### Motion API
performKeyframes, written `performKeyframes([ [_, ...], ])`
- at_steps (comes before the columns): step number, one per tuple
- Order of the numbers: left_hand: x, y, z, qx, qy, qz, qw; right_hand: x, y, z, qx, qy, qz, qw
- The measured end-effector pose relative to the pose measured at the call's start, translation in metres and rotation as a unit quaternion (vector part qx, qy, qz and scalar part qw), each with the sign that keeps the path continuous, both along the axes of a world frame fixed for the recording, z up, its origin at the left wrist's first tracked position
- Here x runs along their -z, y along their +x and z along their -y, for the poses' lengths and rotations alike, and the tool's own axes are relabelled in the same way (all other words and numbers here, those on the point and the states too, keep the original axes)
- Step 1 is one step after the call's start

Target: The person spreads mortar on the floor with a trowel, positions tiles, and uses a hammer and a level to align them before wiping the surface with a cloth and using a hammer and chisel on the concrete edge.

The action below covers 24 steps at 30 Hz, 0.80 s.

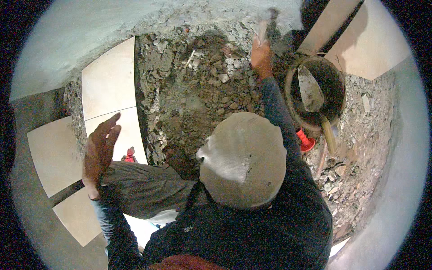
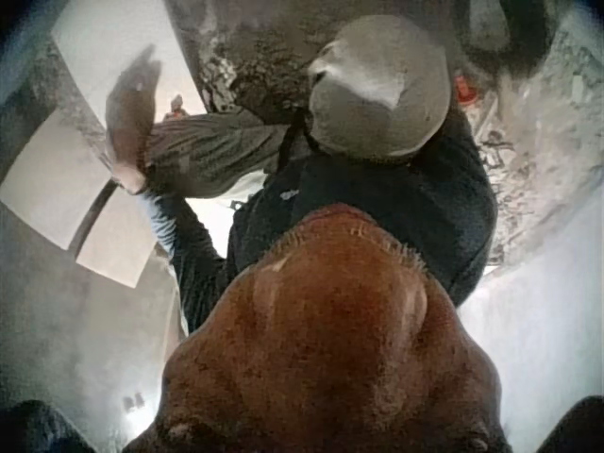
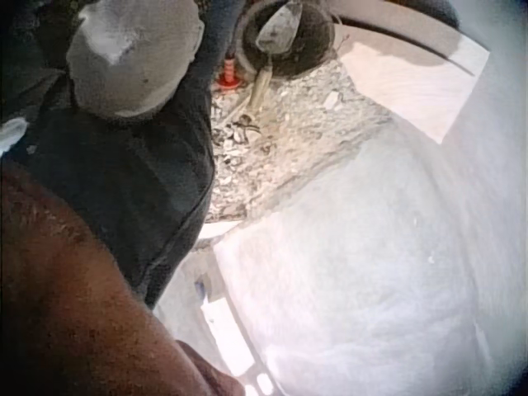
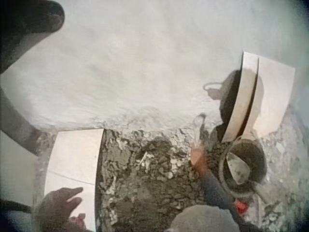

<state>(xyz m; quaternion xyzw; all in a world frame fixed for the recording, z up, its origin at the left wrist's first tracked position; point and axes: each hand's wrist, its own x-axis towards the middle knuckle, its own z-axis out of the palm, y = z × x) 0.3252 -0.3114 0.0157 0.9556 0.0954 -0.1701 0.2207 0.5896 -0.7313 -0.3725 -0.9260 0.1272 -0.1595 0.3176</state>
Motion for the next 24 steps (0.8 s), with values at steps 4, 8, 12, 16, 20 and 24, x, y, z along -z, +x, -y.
performKeyframes([
  [4,-0.011,-0.053,-0.038,-0.081,0.051,0.005,0.995,0.043,0.004,-0.033,-0.110,0.312,-0.207,0.920],
  [8,-0.019,-0.033,-0.027,-0.011,-0.089,-0.037,0.995,-0.080,-0.070,-0.019,-0.099,0.282,-0.063,0.952],
  [12,0.015,-0.078,-0.033,0.294,0.312,0.101,0.898,-0.143,-0.124,-0.049,-0.153,0.198,-0.080,0.965],
  [16,0.015,-0.077,0.001,0.289,0.071,0.130,0.946,-0.075,-0.123,-0.048,-0.312,-0.190,0.054,0.929],
  [20,0.008,-0.069,0.020,0.240,-0.164,-0.012,0.957,-0.019,-0.128,-0.037,-0.425,-0.246,0.001,0.871],
  [24,0.016,-0.076,0.016,0.191,-0.105,-0.043,0.975,-0.059,-0.156,-0.021,-0.429,-0.271,-0.040,0.861],
])
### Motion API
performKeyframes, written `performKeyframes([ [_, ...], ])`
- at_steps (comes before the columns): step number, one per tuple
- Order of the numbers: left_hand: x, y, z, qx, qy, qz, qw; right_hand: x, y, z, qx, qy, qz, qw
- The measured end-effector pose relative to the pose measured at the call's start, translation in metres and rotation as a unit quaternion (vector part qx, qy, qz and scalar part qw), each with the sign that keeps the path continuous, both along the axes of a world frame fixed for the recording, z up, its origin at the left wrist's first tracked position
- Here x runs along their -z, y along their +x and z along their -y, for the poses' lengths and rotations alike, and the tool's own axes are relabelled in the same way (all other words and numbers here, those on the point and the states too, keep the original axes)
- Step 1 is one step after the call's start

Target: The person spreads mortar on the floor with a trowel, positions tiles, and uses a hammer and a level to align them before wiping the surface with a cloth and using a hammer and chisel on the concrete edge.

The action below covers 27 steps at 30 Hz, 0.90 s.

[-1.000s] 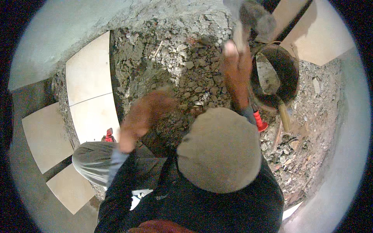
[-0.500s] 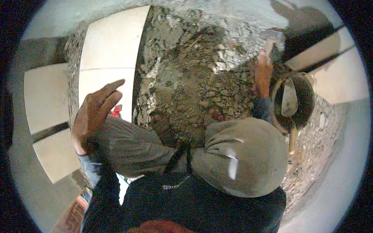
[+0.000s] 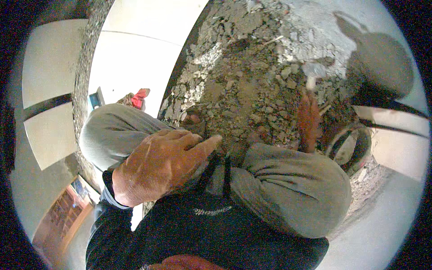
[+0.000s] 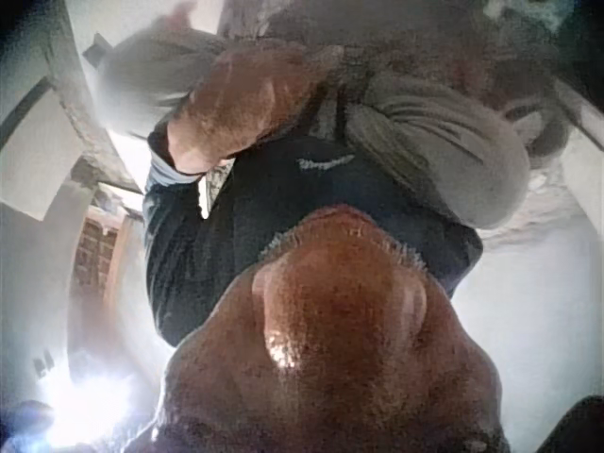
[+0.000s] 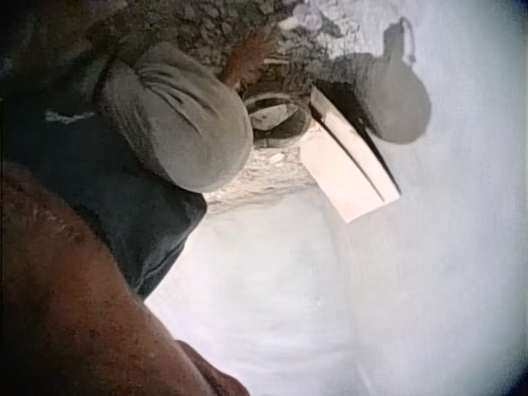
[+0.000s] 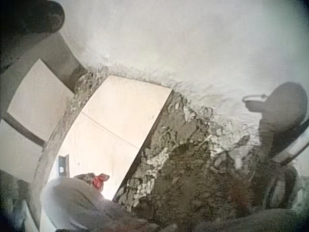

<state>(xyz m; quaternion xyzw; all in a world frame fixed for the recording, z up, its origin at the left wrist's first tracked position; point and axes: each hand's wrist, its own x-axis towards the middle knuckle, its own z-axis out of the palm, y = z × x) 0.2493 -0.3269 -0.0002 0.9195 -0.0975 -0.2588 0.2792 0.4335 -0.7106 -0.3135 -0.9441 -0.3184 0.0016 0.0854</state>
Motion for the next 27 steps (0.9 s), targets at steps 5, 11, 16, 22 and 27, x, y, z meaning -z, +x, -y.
performKeyframes([
  [5,0.008,0.014,-0.014,-0.029,0.048,-0.042,0.998,-0.071,-0.024,0.014,0.274,0.022,-0.415,0.867],
  [11,0.017,0.042,-0.017,-0.024,-0.006,-0.062,0.998,-0.081,-0.014,0.001,0.254,-0.041,-0.467,0.846],
  [16,0.003,0.040,-0.027,-0.097,-0.006,-0.098,0.990,-0.086,0.018,-0.023,0.207,-0.108,-0.485,0.843],
  [22,-0.064,0.052,-0.034,-0.090,-0.176,-0.230,0.953,-0.097,0.035,-0.054,0.120,-0.208,-0.465,0.852],
  [27,-0.087,0.027,-0.002,-0.249,-0.082,-0.051,0.964,-0.099,0.047,-0.079,0.029,-0.333,-0.411,0.848],
])
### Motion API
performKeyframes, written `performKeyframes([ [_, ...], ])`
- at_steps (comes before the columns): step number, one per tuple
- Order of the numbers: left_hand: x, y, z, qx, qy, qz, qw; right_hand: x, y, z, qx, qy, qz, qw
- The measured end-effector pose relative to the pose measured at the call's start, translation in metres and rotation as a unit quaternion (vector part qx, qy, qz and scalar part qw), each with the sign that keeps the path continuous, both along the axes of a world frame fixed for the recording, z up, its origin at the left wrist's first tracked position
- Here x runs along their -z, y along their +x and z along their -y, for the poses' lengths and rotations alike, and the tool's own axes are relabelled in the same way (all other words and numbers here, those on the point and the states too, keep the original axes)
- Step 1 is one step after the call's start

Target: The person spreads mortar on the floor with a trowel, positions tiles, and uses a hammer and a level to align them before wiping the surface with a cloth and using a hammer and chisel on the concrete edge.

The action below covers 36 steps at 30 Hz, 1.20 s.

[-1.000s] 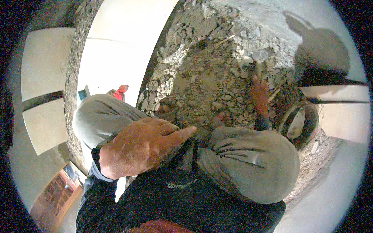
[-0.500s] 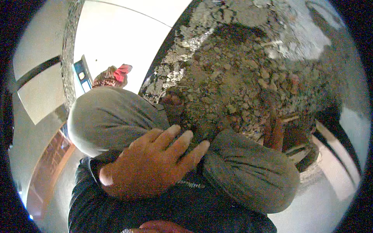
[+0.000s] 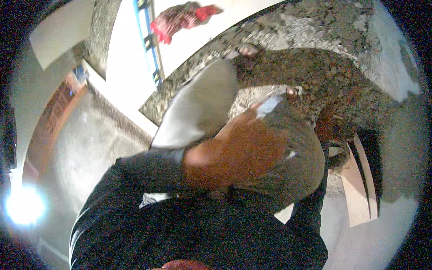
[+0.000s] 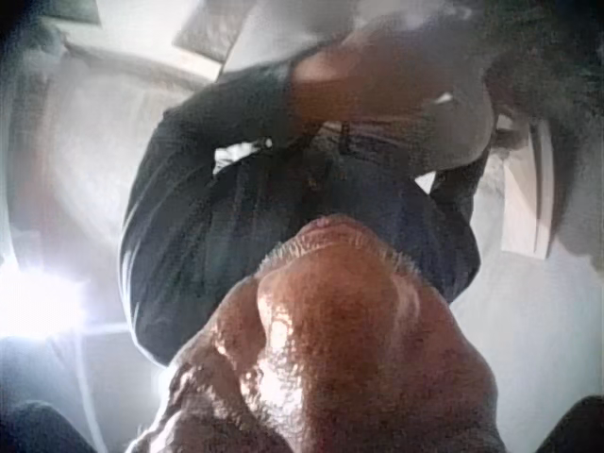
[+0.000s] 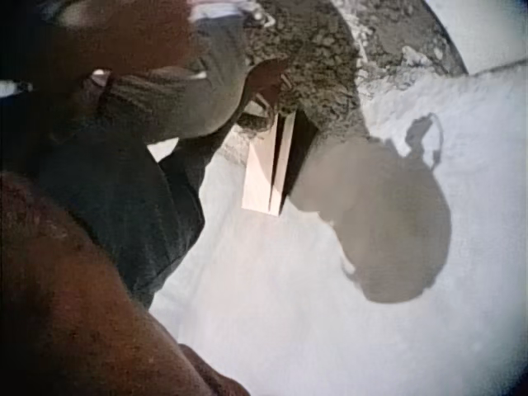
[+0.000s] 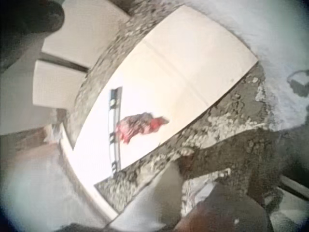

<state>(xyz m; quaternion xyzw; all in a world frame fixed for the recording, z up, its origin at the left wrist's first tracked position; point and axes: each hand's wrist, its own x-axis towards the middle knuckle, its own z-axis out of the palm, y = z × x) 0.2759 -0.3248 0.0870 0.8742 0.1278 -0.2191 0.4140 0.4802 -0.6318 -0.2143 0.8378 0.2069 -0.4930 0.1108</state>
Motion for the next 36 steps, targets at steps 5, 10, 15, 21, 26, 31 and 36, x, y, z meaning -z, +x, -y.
performKeyframes([
  [5,-0.013,-0.014,0.054,-0.111,0.019,-0.042,0.993,-0.008,0.017,-0.049,-0.156,-0.060,0.004,0.986],
  [10,-0.006,-0.046,0.100,-0.088,0.142,-0.016,0.986,-0.036,0.029,-0.067,-0.222,-0.105,0.009,0.969],
  [15,-0.002,-0.087,0.166,-0.214,0.186,0.053,0.958,-0.120,-0.014,-0.115,-0.105,-0.029,0.019,0.994],
  [21,-0.115,-0.112,0.114,-0.321,-0.030,-0.127,0.938,-0.164,-0.010,-0.104,0.110,-0.028,-0.153,0.982],
  [26,-0.201,-0.195,0.143,-0.463,0.097,-0.066,0.878,-0.236,-0.042,-0.078,0.256,-0.002,-0.266,0.930],
  [31,-0.218,-0.275,0.232,-0.660,-0.077,-0.151,0.732,-0.256,-0.114,-0.056,0.248,0.019,-0.240,0.938],
  [36,-0.178,-0.357,0.371,-0.703,-0.103,-0.276,0.647,-0.282,-0.202,-0.067,0.152,0.057,-0.261,0.952],
])
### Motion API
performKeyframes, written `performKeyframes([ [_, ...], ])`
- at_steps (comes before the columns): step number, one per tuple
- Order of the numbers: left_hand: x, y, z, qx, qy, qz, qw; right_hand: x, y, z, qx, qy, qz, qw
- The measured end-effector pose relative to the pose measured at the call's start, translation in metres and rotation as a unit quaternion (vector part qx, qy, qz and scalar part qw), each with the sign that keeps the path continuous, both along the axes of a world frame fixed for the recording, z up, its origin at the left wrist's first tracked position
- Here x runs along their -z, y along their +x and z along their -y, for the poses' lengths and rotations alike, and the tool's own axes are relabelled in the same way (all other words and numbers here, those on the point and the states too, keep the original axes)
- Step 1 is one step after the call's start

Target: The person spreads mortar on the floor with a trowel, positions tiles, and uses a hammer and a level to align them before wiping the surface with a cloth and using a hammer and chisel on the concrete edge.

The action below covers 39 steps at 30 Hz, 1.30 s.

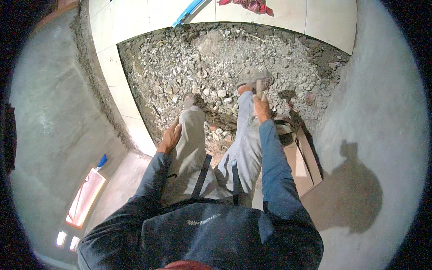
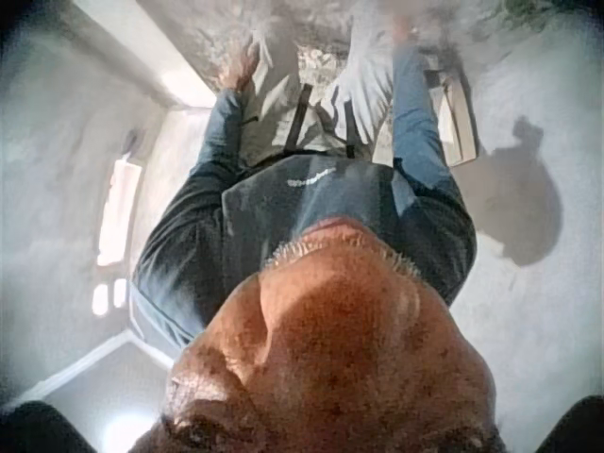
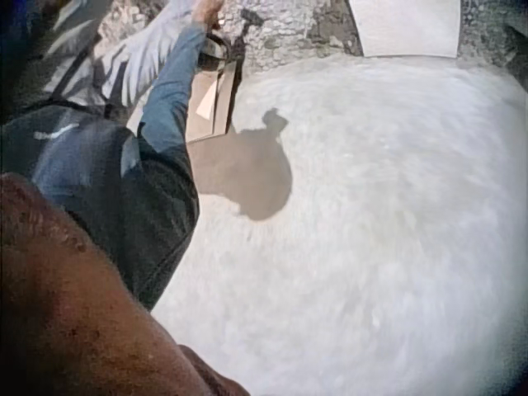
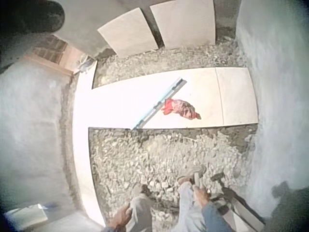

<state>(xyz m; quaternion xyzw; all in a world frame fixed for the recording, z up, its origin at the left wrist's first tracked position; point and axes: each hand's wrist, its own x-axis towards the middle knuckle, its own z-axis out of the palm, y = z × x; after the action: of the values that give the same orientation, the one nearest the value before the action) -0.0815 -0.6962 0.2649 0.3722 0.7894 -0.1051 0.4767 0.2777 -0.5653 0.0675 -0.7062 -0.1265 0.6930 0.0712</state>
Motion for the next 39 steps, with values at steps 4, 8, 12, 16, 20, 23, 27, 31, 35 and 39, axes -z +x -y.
performKeyframes([
  [4,0.004,-0.005,0.042,0.021,-0.142,-0.052,0.988,-0.034,-0.053,0.003,0.002,-0.009,-0.063,0.998],
  [8,0.039,-0.031,0.101,0.105,-0.236,-0.116,0.959,-0.011,-0.093,0.048,-0.084,0.015,0.000,0.996],
  [12,0.081,-0.056,0.113,0.219,-0.219,-0.092,0.947,-0.014,-0.121,0.040,-0.205,0.027,0.062,0.976],
  [16,0.073,-0.102,0.137,0.089,-0.141,-0.051,0.985,-0.040,-0.179,-0.030,-0.176,0.170,0.090,0.965],
  [20,0.068,-0.122,0.160,0.071,-0.074,-0.066,0.992,-0.071,-0.230,-0.102,-0.117,0.397,0.133,0.900],
  [23,0.061,-0.126,0.157,0.067,-0.067,-0.052,0.994,-0.119,-0.261,-0.137,-0.036,0.574,0.116,0.810],
  [27,0.064,-0.115,0.165,0.096,-0.043,-0.061,0.993,-0.065,-0.261,-0.195,0.046,0.721,-0.241,0.647],
  [31,0.071,-0.115,0.159,0.091,-0.063,-0.061,0.992,0.163,-0.314,-0.126,0.041,0.695,0.245,0.674],
  [35,0.078,-0.134,0.151,0.119,-0.027,-0.040,0.992,0.341,-0.304,-0.003,-0.187,0.310,0.287,0.887],
  [39,0.067,-0.109,0.166,0.045,-0.073,-0.076,0.993,0.221,-0.342,-0.021,-0.181,0.164,0.120,0.962],
])
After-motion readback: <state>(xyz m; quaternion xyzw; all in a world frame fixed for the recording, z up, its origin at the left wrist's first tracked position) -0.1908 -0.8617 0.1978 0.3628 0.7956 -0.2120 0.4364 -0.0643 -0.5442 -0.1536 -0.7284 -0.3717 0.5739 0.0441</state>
